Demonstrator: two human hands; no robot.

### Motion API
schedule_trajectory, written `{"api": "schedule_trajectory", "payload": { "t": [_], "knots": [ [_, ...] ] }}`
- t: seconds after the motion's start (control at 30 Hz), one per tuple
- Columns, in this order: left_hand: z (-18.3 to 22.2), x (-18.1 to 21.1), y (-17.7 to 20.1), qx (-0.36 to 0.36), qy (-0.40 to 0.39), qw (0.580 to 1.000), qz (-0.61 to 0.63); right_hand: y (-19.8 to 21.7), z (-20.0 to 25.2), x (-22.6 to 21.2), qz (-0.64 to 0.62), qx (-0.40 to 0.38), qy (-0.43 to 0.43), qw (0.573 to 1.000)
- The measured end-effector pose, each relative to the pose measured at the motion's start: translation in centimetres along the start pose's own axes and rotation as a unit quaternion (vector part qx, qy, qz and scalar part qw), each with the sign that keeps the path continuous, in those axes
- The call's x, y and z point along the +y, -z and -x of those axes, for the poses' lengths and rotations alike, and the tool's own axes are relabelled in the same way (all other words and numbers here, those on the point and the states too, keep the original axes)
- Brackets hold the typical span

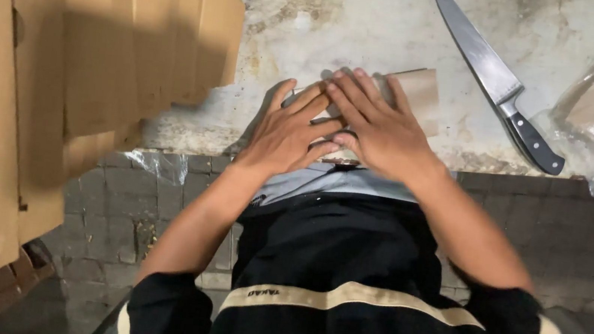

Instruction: The person folds and cuts sheets of brown paper, then inserts them into small cardboard boxes. They repeat this process multiple times, stacking the finished boxes on the table.

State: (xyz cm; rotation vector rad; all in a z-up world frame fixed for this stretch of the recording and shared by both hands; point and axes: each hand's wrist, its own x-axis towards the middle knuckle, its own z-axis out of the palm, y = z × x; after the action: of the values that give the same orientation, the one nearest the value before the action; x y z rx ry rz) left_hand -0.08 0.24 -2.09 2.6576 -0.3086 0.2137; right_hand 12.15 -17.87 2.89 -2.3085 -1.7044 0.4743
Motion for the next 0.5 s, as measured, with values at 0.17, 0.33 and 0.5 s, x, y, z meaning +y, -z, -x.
{"api": "schedule_trajectory", "payload": {
  "t": [0.17,0.33,0.5],
  "knots": [
    [0.0,0.4,2.1,-0.056,0.052,0.997,0.0,1.8,0.3,2.4,0.014,-0.061,0.024,0.998],
    [1.5,0.6,3.7,-0.081,0.092,0.992,-0.011,3.0,4.5,5.4,0.028,-0.046,-0.035,0.998],
    [2.7,1.9,3.9,-0.056,0.132,0.985,-0.094,6.4,8.7,5.8,0.083,-0.085,-0.215,0.969]
  ]
}}
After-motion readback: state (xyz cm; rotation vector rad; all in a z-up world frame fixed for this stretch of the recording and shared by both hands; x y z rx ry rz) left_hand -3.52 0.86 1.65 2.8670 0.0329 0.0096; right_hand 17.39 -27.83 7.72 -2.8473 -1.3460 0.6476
